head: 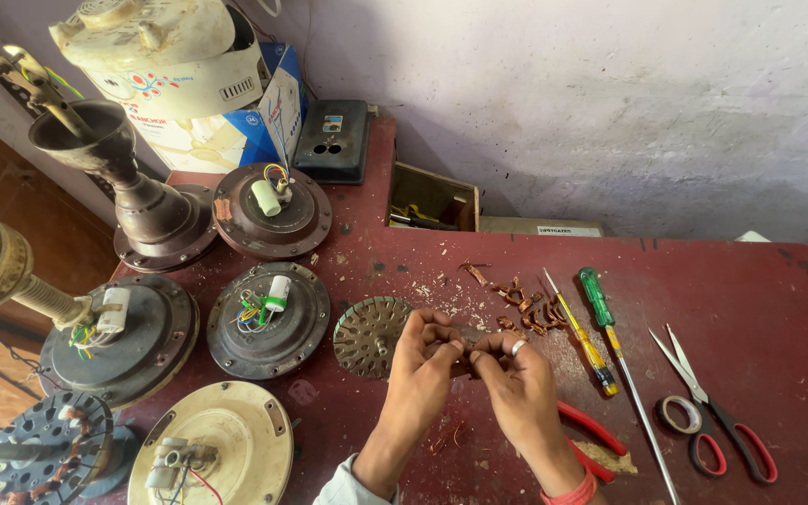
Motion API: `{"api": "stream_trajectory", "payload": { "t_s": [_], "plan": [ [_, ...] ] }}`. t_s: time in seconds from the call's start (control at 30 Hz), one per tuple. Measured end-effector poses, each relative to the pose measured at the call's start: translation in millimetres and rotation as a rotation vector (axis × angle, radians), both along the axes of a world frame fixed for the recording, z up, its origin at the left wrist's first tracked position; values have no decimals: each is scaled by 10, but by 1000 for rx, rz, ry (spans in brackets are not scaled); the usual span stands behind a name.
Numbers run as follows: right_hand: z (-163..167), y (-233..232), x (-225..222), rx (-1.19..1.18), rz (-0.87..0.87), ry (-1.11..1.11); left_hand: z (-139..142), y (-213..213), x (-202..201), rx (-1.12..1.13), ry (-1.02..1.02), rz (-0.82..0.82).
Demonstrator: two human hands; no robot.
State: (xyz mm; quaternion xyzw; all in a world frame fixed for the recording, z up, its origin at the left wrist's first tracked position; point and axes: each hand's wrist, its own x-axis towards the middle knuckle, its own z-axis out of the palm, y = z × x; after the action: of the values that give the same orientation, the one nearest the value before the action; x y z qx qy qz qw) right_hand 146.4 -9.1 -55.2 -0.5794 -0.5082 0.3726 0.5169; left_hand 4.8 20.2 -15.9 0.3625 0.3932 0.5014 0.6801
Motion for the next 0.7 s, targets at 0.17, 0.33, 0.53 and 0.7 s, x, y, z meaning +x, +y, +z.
{"api": "stream_trajectory", "payload": {
  "t_s": [0.17, 0.33, 0.53, 0.7],
  "plan": [
    [-14, -18, -8, -16, -5, -39, -34, -17, -39, 85, 353, -70],
    [1, -10, -22, -69, -48, 26, -176, 76, -21, 100, 83, -102],
    [29, 2, 8, 21, -9, 132, -316, 175, 9, 56, 67, -148],
    [42, -43, 54, 31, -17, 18, -397, 168, 15, 82, 16, -233]
  ]
}}
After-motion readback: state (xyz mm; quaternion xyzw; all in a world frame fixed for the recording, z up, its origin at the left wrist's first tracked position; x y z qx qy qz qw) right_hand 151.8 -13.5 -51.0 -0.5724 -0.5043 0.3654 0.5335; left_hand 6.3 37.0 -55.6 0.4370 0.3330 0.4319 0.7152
